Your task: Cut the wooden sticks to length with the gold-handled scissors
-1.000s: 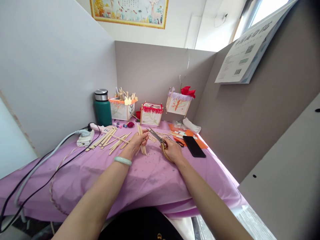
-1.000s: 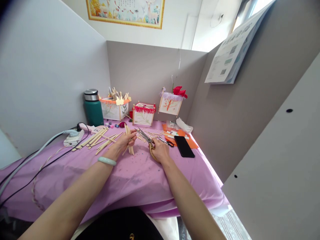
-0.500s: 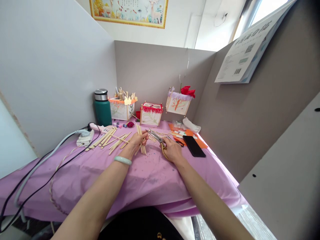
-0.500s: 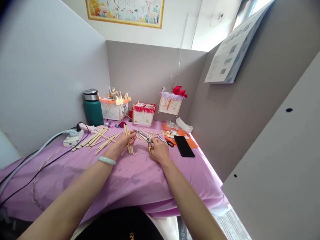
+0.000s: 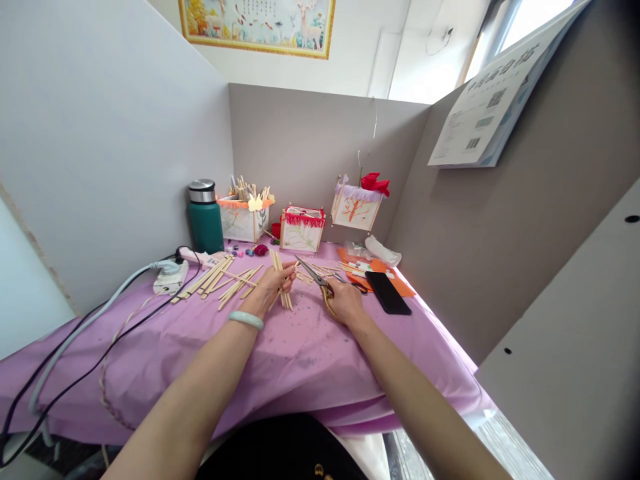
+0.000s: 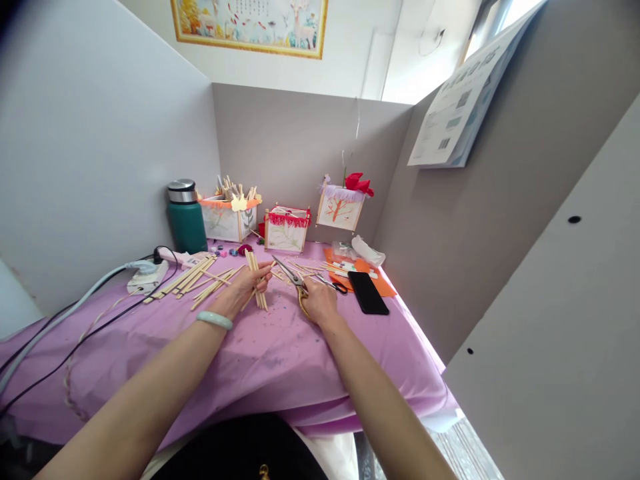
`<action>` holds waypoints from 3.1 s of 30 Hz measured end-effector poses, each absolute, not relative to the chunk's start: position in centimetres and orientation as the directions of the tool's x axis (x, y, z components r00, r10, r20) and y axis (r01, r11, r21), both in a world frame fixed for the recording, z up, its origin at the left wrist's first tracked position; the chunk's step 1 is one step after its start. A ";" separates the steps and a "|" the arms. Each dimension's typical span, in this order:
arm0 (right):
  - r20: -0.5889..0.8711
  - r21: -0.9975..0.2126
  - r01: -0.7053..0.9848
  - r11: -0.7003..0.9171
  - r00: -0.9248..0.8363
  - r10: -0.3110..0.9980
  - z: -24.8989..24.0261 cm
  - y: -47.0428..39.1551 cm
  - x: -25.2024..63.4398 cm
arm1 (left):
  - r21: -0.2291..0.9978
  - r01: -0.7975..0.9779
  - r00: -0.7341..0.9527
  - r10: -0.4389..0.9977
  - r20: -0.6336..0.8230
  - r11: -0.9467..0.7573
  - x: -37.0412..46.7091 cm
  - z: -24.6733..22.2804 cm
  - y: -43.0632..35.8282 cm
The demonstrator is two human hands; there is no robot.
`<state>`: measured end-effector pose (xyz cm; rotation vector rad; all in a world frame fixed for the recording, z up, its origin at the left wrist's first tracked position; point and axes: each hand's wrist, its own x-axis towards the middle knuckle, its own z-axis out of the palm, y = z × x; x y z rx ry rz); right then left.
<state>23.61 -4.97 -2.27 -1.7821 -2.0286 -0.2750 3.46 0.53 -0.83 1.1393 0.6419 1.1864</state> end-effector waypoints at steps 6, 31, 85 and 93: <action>0.469 -0.141 0.970 0.199 -0.111 0.876 -2.7 -4.9 23.8 | 0.927 -0.375 0.296 0.944 0.145 -0.025 3.6 -0.8 0.7; 0.465 -0.113 0.977 0.182 -0.110 0.879 -2.7 -4.8 23.6 | 0.924 -0.382 0.297 0.948 0.114 0.009 3.6 -0.5 0.5; 0.510 -0.222 0.967 0.127 0.004 0.860 -2.8 -4.5 24.2 | 0.451 0.881 -0.237 0.959 0.157 0.144 -6.9 0.8 5.3; 0.505 -0.236 0.964 0.125 0.012 0.863 -3.1 -4.3 24.2 | 0.851 0.515 -0.212 0.946 0.244 -0.103 -5.3 2.6 4.2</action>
